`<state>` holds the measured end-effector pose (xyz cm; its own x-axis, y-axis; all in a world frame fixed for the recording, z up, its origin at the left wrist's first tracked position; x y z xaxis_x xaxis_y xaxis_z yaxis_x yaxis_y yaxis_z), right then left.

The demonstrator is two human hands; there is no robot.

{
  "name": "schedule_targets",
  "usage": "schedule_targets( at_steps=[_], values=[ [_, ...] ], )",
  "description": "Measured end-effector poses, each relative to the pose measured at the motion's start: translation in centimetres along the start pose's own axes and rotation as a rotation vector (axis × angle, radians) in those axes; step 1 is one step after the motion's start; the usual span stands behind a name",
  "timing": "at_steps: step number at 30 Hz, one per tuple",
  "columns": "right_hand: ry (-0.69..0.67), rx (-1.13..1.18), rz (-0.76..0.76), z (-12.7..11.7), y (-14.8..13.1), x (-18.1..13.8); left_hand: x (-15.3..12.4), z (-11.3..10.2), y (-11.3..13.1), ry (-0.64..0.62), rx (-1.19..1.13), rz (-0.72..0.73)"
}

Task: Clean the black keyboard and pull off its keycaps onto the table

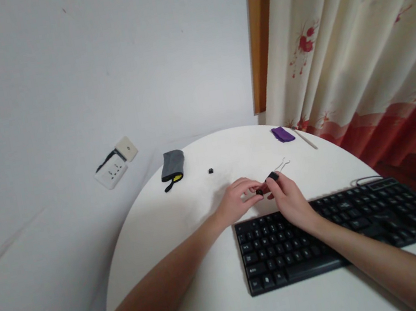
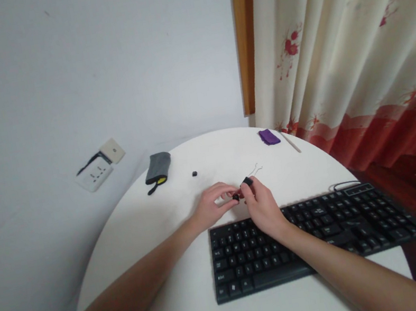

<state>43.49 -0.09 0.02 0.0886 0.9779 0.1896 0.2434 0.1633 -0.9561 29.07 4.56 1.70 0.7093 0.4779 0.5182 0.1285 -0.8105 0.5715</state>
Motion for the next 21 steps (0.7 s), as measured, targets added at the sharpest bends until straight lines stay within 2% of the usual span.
schedule_targets(
  at_steps=[8,17,21],
  values=[
    [-0.026,-0.103,-0.018,-0.1,0.4,0.2,0.0,0.2,0.2,-0.129,0.193,0.160],
    [-0.001,-0.221,-0.098,-0.3,-0.6,0.1,0.2,0.3,0.6,-0.204,0.275,0.125],
    [0.003,-0.233,-0.123,-0.4,-1.1,0.0,0.1,0.4,1.0,-0.177,0.216,0.127]
  ],
)
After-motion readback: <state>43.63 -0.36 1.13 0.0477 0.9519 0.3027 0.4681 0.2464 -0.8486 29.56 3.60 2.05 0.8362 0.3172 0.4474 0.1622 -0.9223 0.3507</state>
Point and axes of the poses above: each hand's wrist, its own x-axis towards the middle knuckle, its own z-axis out of the palm, y = z × x, the point moved 5 cm from there along x, towards the middle knuckle, and after that the axes turned 6 degrees about -y, right-handed, at the moved point
